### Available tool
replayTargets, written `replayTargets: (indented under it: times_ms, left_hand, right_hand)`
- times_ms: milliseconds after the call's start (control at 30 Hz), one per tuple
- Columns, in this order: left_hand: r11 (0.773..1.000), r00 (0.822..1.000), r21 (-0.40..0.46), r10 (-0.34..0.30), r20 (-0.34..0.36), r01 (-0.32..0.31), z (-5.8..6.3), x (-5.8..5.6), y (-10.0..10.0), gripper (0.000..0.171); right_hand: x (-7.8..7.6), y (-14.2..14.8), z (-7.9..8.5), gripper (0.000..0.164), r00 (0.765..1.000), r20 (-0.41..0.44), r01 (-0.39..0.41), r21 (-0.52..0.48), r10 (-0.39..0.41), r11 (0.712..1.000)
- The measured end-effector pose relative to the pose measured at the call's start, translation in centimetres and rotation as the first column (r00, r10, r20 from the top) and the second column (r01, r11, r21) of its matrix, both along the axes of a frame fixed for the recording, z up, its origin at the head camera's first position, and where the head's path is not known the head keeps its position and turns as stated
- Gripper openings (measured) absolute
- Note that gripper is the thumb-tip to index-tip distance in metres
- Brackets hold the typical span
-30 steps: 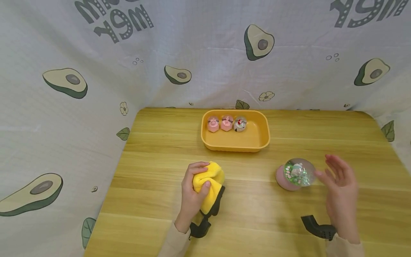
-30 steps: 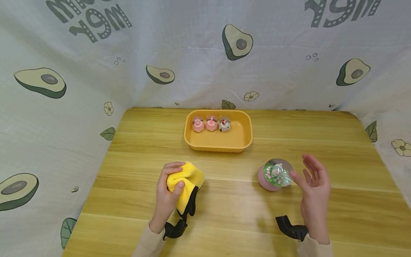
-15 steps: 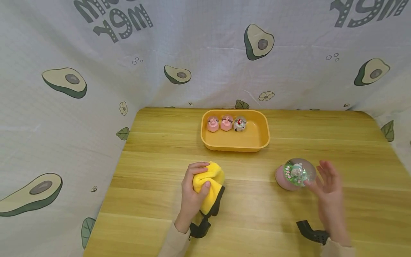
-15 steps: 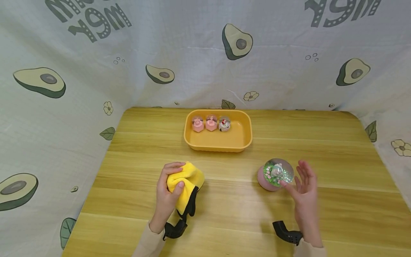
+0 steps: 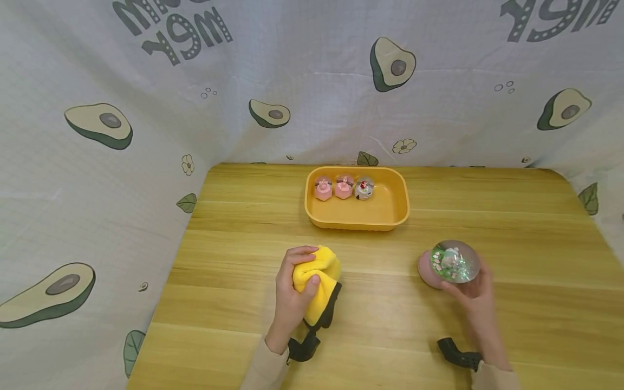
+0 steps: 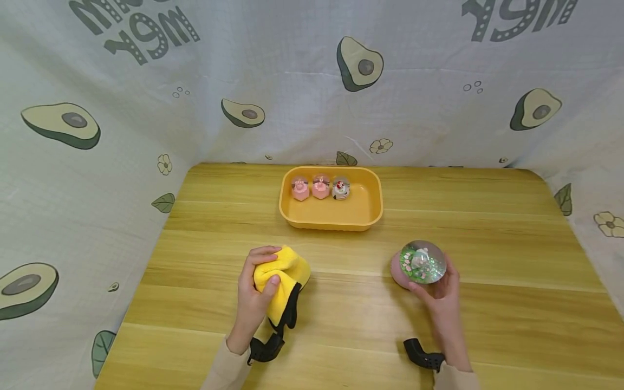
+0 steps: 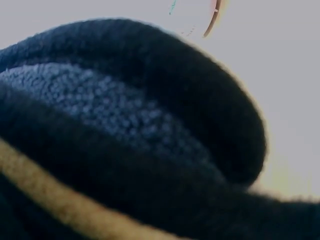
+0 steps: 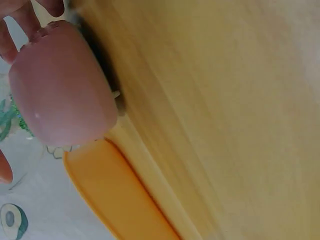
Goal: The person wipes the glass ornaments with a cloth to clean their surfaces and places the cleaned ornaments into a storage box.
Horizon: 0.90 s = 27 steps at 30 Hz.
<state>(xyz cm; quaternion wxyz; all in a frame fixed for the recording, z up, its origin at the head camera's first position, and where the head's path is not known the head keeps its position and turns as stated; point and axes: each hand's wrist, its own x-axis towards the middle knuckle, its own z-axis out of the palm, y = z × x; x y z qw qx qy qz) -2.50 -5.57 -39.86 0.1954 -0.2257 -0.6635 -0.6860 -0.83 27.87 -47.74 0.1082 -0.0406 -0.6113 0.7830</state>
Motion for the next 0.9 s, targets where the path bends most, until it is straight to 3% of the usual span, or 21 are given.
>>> replayTargets:
  times_ms: [333,633,900]
  left_hand:
    - [1.0,1.0,-0.001,0.004,0.005,-0.004,0.0,0.1,0.0,0.025]
    - [1.0,1.0,-0.009,0.007,0.0,-0.007,0.0,0.0,0.0,0.025]
    - [1.0,1.0,-0.013,0.015,0.024,-0.015,0.0,0.1,0.0,0.025]
  right_hand:
    - [-0.6,-0.6,-0.9,0.088,0.999,0.037,0.009,0.133,-0.014,0.991]
    - [-1.0,-0.7,-0.9,0.089,0.994,0.098,0.01,0.271,-0.037,0.962]
    - [-0.8,-1.0,-0.8,0.09,0.984,0.149,0.0,0.566,-0.102,0.824]
